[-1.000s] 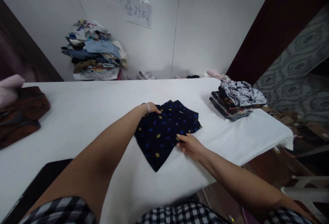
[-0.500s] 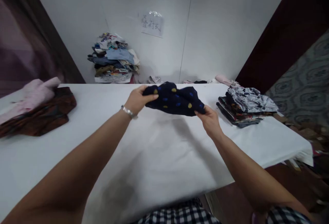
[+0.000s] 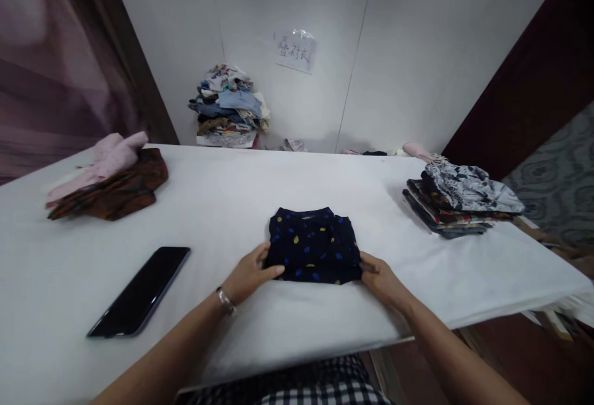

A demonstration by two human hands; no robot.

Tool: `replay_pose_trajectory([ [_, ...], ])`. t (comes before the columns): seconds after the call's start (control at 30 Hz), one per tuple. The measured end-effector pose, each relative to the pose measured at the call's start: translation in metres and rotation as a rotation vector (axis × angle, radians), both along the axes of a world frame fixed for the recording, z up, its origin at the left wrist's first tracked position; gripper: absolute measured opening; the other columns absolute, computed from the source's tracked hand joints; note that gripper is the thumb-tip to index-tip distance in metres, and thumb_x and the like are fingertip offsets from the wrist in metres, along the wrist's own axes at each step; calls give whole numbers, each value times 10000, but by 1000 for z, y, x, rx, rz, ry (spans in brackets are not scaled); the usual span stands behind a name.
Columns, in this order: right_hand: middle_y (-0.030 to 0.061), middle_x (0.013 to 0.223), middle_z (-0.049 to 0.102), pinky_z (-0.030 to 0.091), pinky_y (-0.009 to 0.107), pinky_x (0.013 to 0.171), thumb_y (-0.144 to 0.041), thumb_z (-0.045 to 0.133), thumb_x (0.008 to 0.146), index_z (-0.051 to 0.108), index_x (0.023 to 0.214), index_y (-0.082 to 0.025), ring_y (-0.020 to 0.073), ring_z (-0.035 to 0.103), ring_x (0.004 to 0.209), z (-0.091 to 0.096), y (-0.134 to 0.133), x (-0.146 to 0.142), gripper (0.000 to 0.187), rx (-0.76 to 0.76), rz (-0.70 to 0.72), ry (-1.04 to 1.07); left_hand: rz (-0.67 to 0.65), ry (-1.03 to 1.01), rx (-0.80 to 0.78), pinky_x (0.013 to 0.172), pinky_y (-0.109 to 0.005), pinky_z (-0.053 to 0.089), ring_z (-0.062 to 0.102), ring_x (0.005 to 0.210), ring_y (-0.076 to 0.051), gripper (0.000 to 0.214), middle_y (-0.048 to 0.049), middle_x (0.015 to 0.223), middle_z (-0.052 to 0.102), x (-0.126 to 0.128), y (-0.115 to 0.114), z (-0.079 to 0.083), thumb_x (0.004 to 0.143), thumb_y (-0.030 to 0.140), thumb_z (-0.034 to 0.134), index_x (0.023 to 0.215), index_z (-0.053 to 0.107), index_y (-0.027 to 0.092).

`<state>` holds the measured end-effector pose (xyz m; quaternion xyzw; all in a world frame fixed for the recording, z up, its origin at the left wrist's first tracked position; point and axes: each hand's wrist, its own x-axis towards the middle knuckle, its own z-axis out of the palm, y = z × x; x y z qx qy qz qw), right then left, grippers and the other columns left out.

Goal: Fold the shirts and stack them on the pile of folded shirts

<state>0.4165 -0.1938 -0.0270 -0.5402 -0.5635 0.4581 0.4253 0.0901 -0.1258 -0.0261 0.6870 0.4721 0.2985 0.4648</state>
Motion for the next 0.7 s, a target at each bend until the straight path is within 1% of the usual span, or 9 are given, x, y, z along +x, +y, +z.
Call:
replay_pose_trajectory([
  [0.07,69,1139,692,424,448,997,-306,654,730,580,1292,-229,277,593,1121,4,6,7,572,-126,-61,109,110,-50,-144,928,-388,482,623,1073,-254,685,-96,1127,681,1,7,5,750,576,582,1301,473,186],
  [0.13,96,1207,660,421,454,995,-398,675,748,518,1353,-222,285,579,1148,6,18,11,649,-213,-195,128,251,1,-191,934,-394,473,609,1106,-273,689,-121,1141,674,5,18,9,765,628,539,1276,503,166],
  [0.2,116,1235,640,448,441,956,-442,723,719,509,1359,-229,292,584,1135,10,35,9,707,-240,-305,103,342,73,-193,930,-405,470,589,1137,-300,663,-140,1181,655,13,32,14,742,636,576,1204,562,160],
  [0.27,113,1122,686,484,420,881,-400,780,666,505,1359,-237,285,624,1038,14,55,1,763,-228,-336,92,369,101,-191,919,-412,473,591,1127,-318,620,-155,1191,649,26,45,19,694,575,665,1142,595,152],
  [0.37,18,761,679,491,368,774,-282,804,593,566,1287,-206,221,638,789,23,74,-13,738,-128,-379,101,401,25,-138,917,-398,478,626,1052,-293,429,-142,1121,683,45,52,31,659,369,728,1020,634,159],
  [0.47,-73,611,536,453,301,690,-283,770,599,584,1243,-189,139,560,640,29,68,-19,677,89,-384,230,368,-230,-35,904,-381,492,649,983,-246,330,-81,1040,712,49,42,40,673,301,685,976,642,180],
  [0.53,-90,604,505,427,275,650,-307,750,626,546,1280,-204,113,526,601,27,53,-18,693,144,-341,319,304,-372,-21,886,-379,505,652,966,-234,377,-54,1030,717,44,32,39,661,327,694,1008,643,190],
  [0.6,-82,616,536,416,266,621,-292,750,611,519,1302,-204,115,528,589,19,37,-16,734,48,-308,340,269,-383,-99,844,-377,523,663,914,-239,379,-45,962,730,36,23,31,615,307,719,969,660,185],
  [0.7,-32,674,621,431,276,605,-241,732,573,501,1307,-173,154,578,618,1,22,-14,772,-144,-302,319,304,-295,-289,736,-365,542,679,790,-252,273,-38,769,731,29,19,14,584,220,693,852,671,175],
])
